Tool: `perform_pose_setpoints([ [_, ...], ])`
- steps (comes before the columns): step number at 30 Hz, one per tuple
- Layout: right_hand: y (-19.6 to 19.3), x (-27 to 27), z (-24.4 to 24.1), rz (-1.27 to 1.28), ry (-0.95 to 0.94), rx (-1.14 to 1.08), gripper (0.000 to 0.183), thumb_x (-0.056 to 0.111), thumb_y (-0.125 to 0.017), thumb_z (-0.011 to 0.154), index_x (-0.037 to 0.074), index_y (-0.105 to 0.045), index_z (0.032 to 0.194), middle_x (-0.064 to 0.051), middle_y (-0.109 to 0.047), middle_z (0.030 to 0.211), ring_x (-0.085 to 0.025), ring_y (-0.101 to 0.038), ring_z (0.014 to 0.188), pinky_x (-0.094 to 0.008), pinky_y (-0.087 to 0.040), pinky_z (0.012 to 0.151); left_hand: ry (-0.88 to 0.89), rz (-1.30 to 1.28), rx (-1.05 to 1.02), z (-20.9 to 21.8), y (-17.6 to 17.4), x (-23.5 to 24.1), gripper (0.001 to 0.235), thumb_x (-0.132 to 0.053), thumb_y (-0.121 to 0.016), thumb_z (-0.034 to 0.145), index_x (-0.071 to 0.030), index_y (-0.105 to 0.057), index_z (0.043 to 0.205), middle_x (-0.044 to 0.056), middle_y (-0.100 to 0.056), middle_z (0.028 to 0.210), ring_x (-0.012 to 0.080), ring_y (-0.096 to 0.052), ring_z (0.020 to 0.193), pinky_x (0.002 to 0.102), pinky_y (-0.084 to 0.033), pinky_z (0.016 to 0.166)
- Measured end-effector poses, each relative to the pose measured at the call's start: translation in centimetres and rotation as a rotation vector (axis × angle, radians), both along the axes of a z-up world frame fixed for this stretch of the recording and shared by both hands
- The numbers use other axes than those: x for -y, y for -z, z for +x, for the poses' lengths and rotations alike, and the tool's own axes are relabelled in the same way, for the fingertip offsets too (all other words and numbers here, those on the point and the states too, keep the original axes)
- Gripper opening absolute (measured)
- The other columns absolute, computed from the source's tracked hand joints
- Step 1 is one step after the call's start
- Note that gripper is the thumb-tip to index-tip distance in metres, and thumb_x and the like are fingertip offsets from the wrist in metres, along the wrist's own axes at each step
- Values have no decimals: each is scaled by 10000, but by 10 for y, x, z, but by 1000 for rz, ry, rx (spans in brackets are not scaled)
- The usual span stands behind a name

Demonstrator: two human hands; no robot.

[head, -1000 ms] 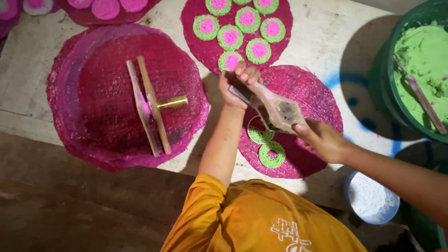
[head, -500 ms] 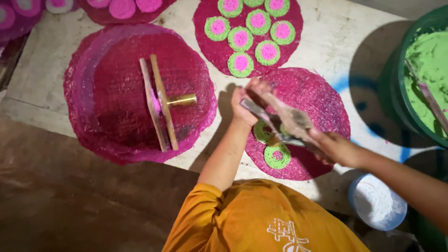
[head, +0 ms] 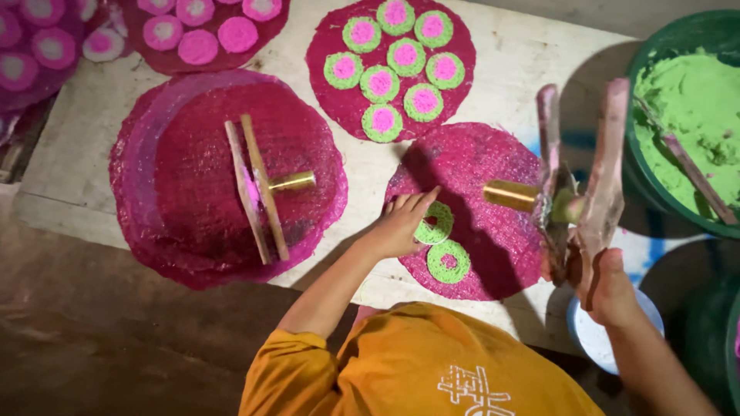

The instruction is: The person uses wooden molds and metal rings to shape colorful dough into snacks on circular mats. They fill the molds with green and pink dough by hand before pressing them into shapes and arranging the finished pieces.

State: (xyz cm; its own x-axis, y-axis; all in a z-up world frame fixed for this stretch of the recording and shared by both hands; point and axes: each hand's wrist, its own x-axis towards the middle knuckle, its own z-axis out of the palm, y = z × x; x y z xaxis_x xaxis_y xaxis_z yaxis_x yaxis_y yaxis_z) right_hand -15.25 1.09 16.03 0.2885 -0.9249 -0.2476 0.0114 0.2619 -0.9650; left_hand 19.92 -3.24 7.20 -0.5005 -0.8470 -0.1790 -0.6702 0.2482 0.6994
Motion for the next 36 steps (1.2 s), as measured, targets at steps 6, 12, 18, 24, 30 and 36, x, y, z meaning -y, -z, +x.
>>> perform_pose_setpoints([
  [6,-2,-20,8,-15,99,52,1047,930,-412,810,41,-446,1362,-100,-548,1000,-231,-528,838,-396,-435,731,-6,-72,-25,0,0,0,1212,-248,-916,689,-174,-147,1623,159,-402,1533,359,-379,1366,520,-320,1131],
  [12,14,-30,-7,1,143,75,985,913,-427,836,45,-466,1300,-106,-557,1014,-242,-537,854,-403,-429,743,0,1,41,3,-12,2,1197,-275,-911,688,-189,-151,1609,143,-388,1562,355,-361,1396,527,-284,1167],
  [18,21,-28,-13,-1,164,47,1002,926,-400,824,71,-460,1344,-98,-557,1022,-241,-535,829,-386,-405,706,-90,83,41,8,-30,51,1270,-400,-900,659,-231,-101,1632,75,-358,1616,295,-304,1483,562,-174,1220],
  [24,32,-19,-9,4,126,21,1037,933,-384,798,84,-482,1387,-94,-564,970,-211,-535,819,-365,-428,705,-80,59,171,-1,-5,91,1211,-431,-897,697,-186,-131,1601,127,-254,1642,349,-236,1496,583,-218,1191],
  [30,35,4,0,82,-32,41,854,809,-338,867,63,-571,1213,-89,-620,896,-204,-588,784,-357,-481,718,-149,-226,107,-4,-1,98,1039,-556,-755,893,-10,-216,1594,194,-278,1628,362,-251,1493,567,-180,1201],
  [36,20,91,34,528,-519,-202,738,650,-266,939,35,-670,995,-103,-697,802,-215,-676,751,-361,-564,755,-149,712,-1982,-19,-21,107,810,-649,-621,860,-80,-533,1429,126,-637,1371,271,-589,1297,443,-421,1171],
])
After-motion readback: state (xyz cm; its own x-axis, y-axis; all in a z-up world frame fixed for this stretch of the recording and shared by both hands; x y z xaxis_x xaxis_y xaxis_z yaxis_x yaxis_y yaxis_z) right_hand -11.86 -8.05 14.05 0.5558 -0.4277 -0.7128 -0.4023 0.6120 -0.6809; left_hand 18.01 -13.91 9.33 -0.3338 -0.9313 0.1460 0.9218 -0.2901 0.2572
